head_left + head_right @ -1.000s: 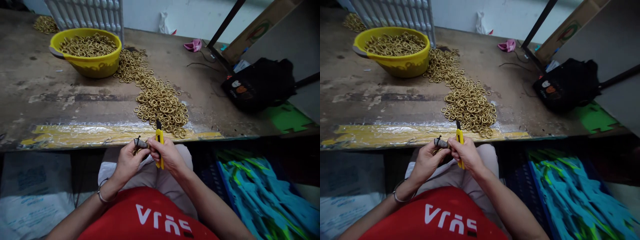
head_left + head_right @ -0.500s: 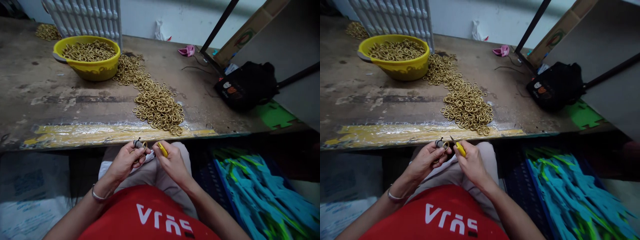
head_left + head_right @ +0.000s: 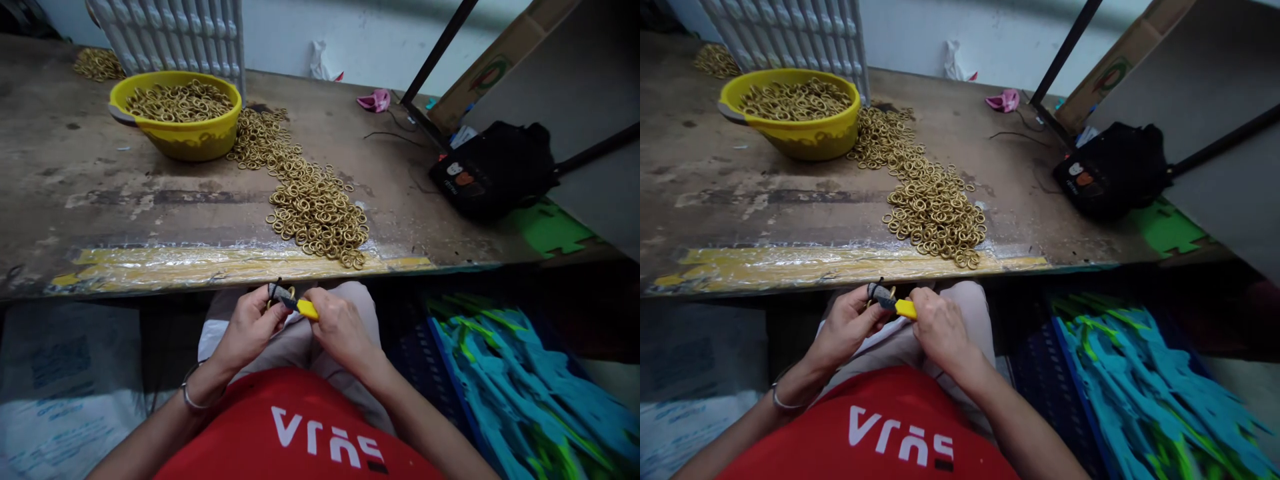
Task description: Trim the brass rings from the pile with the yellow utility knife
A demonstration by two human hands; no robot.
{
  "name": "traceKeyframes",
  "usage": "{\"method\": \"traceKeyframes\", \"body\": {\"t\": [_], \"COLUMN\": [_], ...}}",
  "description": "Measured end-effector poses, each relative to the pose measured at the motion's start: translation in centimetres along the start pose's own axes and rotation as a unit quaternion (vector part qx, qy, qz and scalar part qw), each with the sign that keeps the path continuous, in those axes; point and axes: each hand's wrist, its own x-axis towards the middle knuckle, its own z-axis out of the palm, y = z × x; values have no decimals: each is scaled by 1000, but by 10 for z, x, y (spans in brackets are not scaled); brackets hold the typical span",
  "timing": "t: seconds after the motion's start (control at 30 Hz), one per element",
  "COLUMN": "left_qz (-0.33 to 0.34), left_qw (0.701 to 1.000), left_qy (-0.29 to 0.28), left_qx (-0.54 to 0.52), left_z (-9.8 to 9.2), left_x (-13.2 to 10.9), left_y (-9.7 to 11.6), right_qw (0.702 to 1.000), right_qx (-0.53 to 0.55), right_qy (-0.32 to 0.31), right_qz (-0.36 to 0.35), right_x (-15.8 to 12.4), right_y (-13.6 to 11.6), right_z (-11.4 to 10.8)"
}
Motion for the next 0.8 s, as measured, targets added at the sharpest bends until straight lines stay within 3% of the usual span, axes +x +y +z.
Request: {"method": "traceKeyframes", "body": {"t": [0.1, 0.23, 0.3, 0.43, 0.53, 0.67, 0.73, 0.8], "left_qz": [42, 86, 70, 52, 22, 33, 53, 68], "left_qw": [995, 978, 975, 948, 901, 824, 813, 827], "left_qy": [-14, -96, -93, 45, 22, -37, -32, -6], "left_qx": [87, 164, 191, 310, 432, 565, 579, 558], "left_z": [0, -3, -11, -32, -40, -35, -32, -30], "left_x": [-8, -17, -12, 9, 19, 19, 17, 16], "left_y": [15, 23, 7, -48, -79, -89, -87, -82], "right_qw": [997, 987, 990, 978, 965, 971, 972, 973], "right_qx": [-69, -104, -59, 21, 25, -9, -35, -44], "right_qy": [-1, 50, 94, 193, 241, 214, 198, 188], "right_qz": [38, 109, 84, 71, 104, 110, 120, 129], "right_x": [9, 15, 14, 11, 12, 18, 22, 26], "right_y": [9, 34, 47, 73, 90, 99, 99, 99], "right_z": [-1, -2, -2, 1, 1, 3, 5, 6]}}
